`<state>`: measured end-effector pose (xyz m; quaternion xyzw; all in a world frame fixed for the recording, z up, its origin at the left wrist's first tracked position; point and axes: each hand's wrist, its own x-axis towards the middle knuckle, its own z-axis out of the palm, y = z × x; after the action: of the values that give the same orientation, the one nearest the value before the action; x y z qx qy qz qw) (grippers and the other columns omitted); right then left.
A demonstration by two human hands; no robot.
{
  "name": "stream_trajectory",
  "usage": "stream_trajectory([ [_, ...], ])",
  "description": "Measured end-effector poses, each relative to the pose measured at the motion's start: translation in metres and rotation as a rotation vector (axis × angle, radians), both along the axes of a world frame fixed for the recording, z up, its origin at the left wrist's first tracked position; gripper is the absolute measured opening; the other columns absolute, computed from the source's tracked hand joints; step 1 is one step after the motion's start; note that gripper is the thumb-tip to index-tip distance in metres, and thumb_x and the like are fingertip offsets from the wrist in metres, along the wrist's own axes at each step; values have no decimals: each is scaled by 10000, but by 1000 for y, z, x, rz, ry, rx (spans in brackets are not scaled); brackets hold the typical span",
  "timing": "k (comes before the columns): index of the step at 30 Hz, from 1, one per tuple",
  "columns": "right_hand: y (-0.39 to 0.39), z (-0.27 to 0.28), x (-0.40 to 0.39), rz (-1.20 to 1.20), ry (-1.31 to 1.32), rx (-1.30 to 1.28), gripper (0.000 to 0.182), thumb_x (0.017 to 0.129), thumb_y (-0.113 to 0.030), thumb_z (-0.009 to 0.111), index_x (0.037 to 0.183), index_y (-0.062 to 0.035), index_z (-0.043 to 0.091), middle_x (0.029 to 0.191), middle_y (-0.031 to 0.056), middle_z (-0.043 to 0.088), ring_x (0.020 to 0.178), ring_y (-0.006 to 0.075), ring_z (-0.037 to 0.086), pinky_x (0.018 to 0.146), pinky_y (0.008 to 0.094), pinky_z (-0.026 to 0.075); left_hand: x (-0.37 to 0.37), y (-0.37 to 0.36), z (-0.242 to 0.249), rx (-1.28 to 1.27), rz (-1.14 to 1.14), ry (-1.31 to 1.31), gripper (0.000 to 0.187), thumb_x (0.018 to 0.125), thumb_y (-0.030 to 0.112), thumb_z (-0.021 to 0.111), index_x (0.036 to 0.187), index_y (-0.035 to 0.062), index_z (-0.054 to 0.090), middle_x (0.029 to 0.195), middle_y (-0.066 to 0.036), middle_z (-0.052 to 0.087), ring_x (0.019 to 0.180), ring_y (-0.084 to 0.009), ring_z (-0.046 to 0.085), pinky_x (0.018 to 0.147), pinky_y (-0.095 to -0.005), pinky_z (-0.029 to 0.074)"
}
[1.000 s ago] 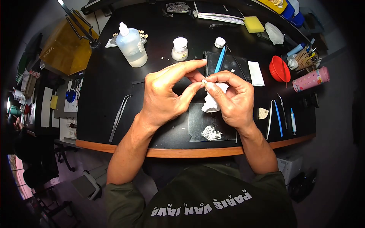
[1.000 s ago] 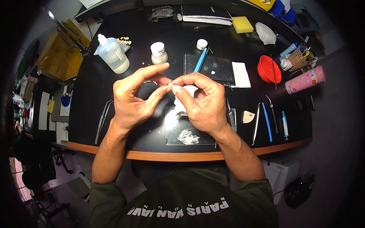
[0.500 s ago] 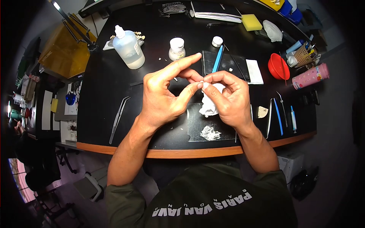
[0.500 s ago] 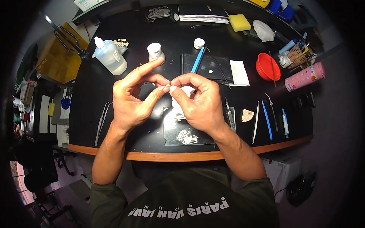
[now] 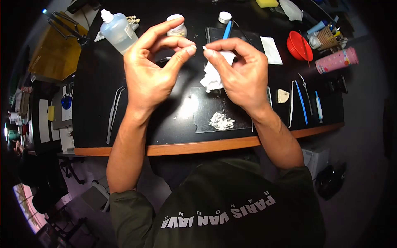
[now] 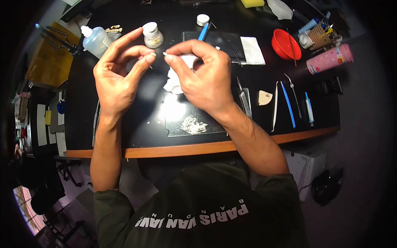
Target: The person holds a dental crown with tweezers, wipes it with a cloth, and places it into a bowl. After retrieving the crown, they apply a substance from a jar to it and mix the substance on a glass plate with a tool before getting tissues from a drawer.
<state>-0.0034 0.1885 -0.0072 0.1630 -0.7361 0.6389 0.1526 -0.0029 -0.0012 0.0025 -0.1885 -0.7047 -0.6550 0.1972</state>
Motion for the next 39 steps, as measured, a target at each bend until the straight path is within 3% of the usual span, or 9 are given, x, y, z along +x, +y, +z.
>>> stream_trajectory([
  [11,-24,-14,3,250,-72,-240,102,949,-13,747,1045,16,768,839,32,745,655,20,624,535,219,486,-2,-11,5,-127,15,-15,360,927,-72,734,1284,-24,726,1009,-57,738,926,-106,676,889,-257,546],
  [15,-26,-2,20,414,-30,20,325,940,-198,761,1185,15,762,1182,228,764,1027,300,757,911,414,590,-3,-23,9,-61,114,-31,349,950,-23,755,1298,-17,729,1033,-49,731,955,-112,676,900,-263,550],
  [18,-24,-10,18,366,252,249,361,946,-208,765,1258,-26,751,1338,220,713,1240,372,669,1064,470,536,-6,-31,10,-12,131,2,347,957,0,764,1302,-21,726,1038,-51,726,956,-110,671,911,-264,547],
  [22,-9,2,5,161,240,158,140,876,-120,776,980,-31,805,1027,151,780,971,325,733,912,417,554,-7,-31,6,-52,65,-42,349,943,-51,751,1288,-3,734,999,-24,725,943,-98,670,917,-260,539],
  [27,53,38,-10,-48,107,-138,101,961,-55,759,1041,-1,786,965,46,766,842,68,688,739,204,540,-6,-25,2,-102,10,-82,349,934,-60,756,1278,-5,738,987,-15,723,938,-91,674,914,-251,543],
  [29,88,56,-3,-139,102,-185,130,979,-15,730,1097,31,762,978,47,755,859,70,684,766,206,541,-5,-24,1,-94,3,-103,330,939,-55,755,1264,-5,744,987,-12,723,939,-86,674,909,-248,544],
  [31,121,56,5,-197,81,-164,176,977,-26,727,1148,7,757,977,53,764,772,29,579,685,196,434,-4,-25,2,-84,2,-137,306,945,-50,754,1248,-5,752,988,-9,722,940,-82,673,902,-244,545],
  [35,185,45,46,-277,-137,252,111,981,-9,722,1071,45,759,868,-17,693,766,8,585,678,187,460,-4,-25,3,-19,-45,-137,246,974,-31,742,1218,-6,762,1065,-55,758,967,-102,702,903,-246,563],
  [39,208,27,65,-381,-255,331,85,978,-8,720,1024,51,761,794,-37,651,728,-6,534,630,192,424,-3,-29,9,19,-6,-173,224,981,-11,747,1205,-11,764,1114,-80,757,966,-123,717,921,-260,573],
])
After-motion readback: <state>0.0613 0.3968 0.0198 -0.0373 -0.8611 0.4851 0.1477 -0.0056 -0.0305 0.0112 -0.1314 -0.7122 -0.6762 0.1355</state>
